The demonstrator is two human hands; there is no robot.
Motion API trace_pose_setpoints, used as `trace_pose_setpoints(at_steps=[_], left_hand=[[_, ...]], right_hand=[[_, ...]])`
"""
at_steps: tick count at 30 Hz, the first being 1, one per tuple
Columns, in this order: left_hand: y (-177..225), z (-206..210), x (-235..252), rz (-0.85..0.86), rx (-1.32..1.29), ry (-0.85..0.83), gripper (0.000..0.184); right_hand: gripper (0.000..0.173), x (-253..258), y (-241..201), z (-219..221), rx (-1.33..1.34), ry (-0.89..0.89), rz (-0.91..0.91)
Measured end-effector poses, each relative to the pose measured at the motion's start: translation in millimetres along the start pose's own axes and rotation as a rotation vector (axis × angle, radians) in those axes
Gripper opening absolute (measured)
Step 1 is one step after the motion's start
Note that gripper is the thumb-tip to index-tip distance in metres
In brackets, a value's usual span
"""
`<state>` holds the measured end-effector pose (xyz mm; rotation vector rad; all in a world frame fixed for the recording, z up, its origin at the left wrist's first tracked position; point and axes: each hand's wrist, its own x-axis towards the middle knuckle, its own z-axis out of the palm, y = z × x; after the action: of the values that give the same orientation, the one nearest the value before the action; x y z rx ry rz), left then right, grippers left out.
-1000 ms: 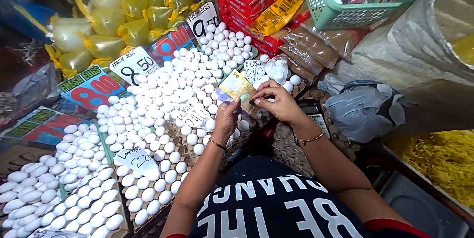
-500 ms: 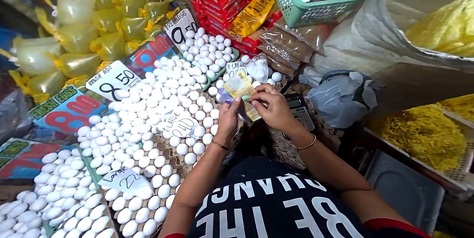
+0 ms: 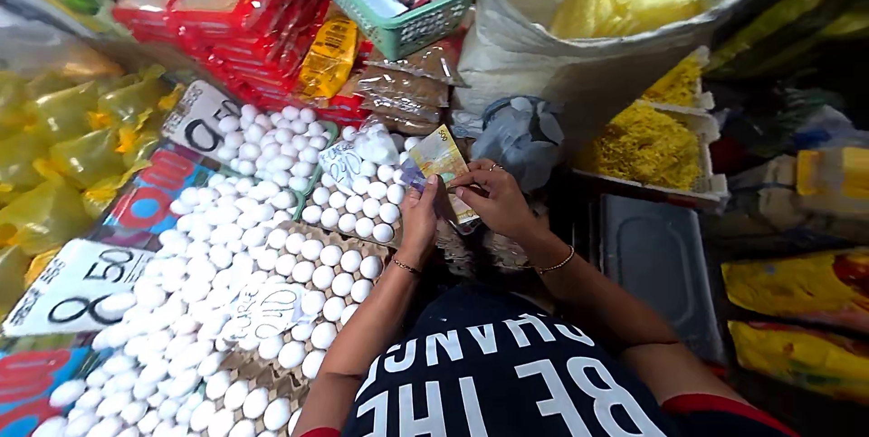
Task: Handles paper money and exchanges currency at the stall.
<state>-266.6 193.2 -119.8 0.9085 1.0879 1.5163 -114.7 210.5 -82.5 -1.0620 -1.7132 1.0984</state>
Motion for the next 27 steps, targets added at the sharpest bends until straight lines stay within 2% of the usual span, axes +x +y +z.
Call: trace_pose_setpoints(at_steps=[4, 6, 9, 11, 13, 19, 22, 25, 27], left_hand=[[-25.5, 22.5, 3.2, 0.271, 0.410, -0.133, 0.041], [-34.0, 34.5, 2.3, 0.335, 0.481, -0.210, 0.042], [-32.1, 49.8, -3.0, 0.261, 0.448, -0.356, 0.040], [-27.4, 55.4, -6.8, 0.175, 0.406, -0.478, 0.033], [-26.4, 61.7, -8.3, 0.160, 0.410, -0.568, 0.026], [-29.6, 75.9, -16.3, 0.157, 0.460, -0.573, 0.015], [-26.8, 82.1, -19.2, 0.143, 0.504, -0.610, 0.020], [-26.4, 80.4, -17.7, 0.126, 0.506, -0.673, 0.023], [-29.3, 74.9, -14.3, 0.140, 0.481, -0.681, 0.024]], right_hand=[[0.012, -25.6, 10.1, -11.9, -0.090, 0.156, 0.001], [0.012, -39.3, 11.9, -18.5, -0.105, 0.222, 0.035], [0.013, -55.3, 15.4, -38.9, -0.024, 0.293, 0.117], [0.010, -66.2, 16.0, -53.0, 0.135, 0.343, 0.201], [0.010, -77.6, 18.0, -64.0, 0.289, 0.397, 0.243], [0.011, -107.6, 28.4, -69.7, 0.351, 0.441, 0.273], [0.013, -116.6, 34.4, -76.3, 0.386, 0.480, 0.271], [0.014, -129.7, 40.3, -104.6, 0.423, 0.579, 0.281], [0.014, -149.6, 39.6, -135.7, 0.361, 0.713, 0.311]])
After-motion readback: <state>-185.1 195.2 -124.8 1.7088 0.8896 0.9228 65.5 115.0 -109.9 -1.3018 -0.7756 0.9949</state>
